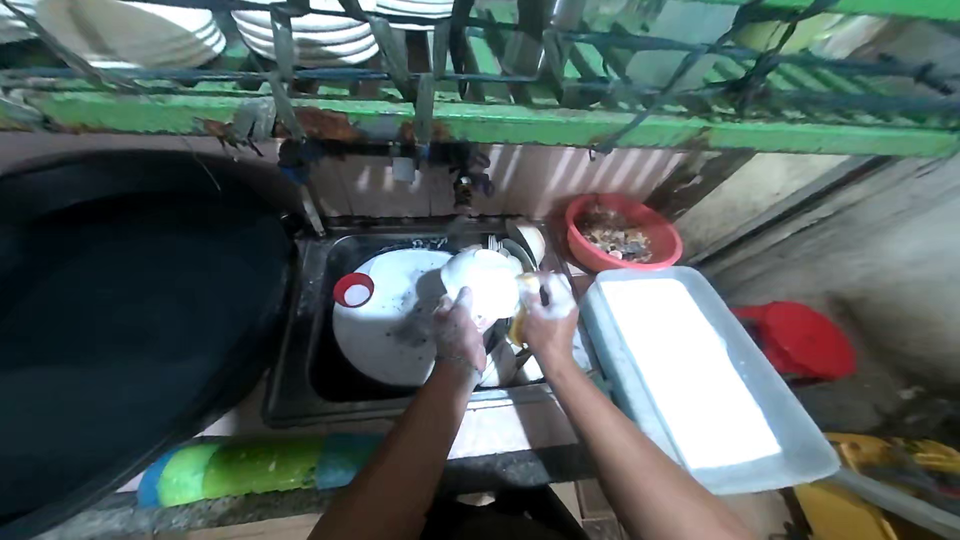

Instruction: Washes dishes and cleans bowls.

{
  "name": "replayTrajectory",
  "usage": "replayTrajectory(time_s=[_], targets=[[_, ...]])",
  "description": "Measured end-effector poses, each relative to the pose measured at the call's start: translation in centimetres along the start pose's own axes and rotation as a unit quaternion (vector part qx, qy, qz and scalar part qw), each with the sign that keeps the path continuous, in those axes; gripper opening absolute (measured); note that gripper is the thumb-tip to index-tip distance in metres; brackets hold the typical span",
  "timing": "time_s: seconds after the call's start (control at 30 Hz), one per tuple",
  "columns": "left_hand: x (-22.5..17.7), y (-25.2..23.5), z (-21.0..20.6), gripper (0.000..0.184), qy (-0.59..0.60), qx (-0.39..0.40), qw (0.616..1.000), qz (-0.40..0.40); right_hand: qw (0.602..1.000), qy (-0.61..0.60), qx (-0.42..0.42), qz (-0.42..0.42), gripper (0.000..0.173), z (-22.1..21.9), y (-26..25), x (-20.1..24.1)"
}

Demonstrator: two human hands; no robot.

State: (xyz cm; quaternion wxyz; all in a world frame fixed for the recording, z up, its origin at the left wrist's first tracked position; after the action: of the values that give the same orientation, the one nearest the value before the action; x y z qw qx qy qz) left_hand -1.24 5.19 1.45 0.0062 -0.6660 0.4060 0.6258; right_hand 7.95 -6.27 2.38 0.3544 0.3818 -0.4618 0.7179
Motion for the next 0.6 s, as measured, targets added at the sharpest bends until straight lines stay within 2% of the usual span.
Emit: replayTrajectory(time_s=[0.1,0.13,0.2,0.23,0.27,0.3,0.37,0.4,0.43,0.47,0.5,0.53,0.57,0.6], targets=[[1.2,-0.3,0.3,0.035,-0.047,0.001,0.999,-0.009,0.998,-0.021,0.031,0.045,0.018,-1.5,1.3,1.9],[1.6,-0.6,0.6,0.036,-0.083,0.007,0.996,-0.027,0.999,-0.025,0.03,0.0,0.019,-1.2,0.8,1.2],[1.8,-0.5,1.2,0.039,-0.197,0.015,0.974,-0.106,0.98,-0.068,0.028,-0.187,0.023,-0.2,-1.3,-2.0],[1.5,0.0,1.3,0.039,-0.286,0.013,0.943,-0.17,0.956,-0.103,0.032,-0.275,0.024,0.0,-2.0,-3.6],[1.0,0.6,1.1,0.038,-0.386,0.016,0.888,-0.248,0.94,-0.114,0.046,-0.319,0.025,-0.1,-2.4,-4.3],[0.6,0.8,0.4,0.034,-0.458,0.017,0.838,-0.296,0.944,-0.092,0.065,-0.311,0.025,-0.5,-2.8,-3.5],[0.6,0.4,-0.7,0.033,-0.524,0.004,0.793,-0.31,0.969,0.011,0.129,-0.21,0.026,-2.0,-2.6,0.0],[0.4,0.5,-0.9,0.029,-0.561,-0.007,0.755,-0.34,0.973,0.055,0.158,-0.157,0.027,-2.6,-2.4,1.4],[0.2,0.9,-0.8,0.026,-0.578,-0.019,0.72,-0.382,0.973,0.075,0.175,-0.133,0.029,-2.9,-2.5,1.7],[0.1,1.4,-0.6,0.024,-0.576,-0.02,0.699,-0.424,0.97,0.069,0.176,-0.152,0.031,-2.8,-2.8,0.9],[0.2,2.0,-0.2,0.02,-0.562,-0.019,0.688,-0.459,0.964,0.045,0.168,-0.199,0.033,-2.4,-3.1,-0.6],[0.3,2.4,0.0,0.018,-0.539,-0.02,0.7,-0.468,0.958,0.024,0.153,-0.241,0.034,-2.1,-3.1,-1.7],[0.3,2.3,-0.1,0.021,-0.529,-0.016,0.721,-0.448,0.961,0.026,0.139,-0.239,0.033,-2.1,-3.0,-1.5],[0.3,1.7,-0.4,0.024,-0.537,0.002,0.738,-0.408,0.968,0.052,0.14,-0.203,0.033,-2.4,-2.7,0.0]])
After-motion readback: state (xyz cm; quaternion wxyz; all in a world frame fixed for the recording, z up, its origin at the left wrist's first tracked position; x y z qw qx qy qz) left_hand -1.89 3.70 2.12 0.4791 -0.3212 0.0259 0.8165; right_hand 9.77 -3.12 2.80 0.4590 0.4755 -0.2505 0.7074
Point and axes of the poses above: each hand's wrist, its own y-axis away from the middle knuckle, its own z-axis out of the back of the hand, x = y × z, the point moved 5 cm from there along -y, towards the middle knuckle, and after that the axes turned 15 degrees about -y, right-handed, at the moved point
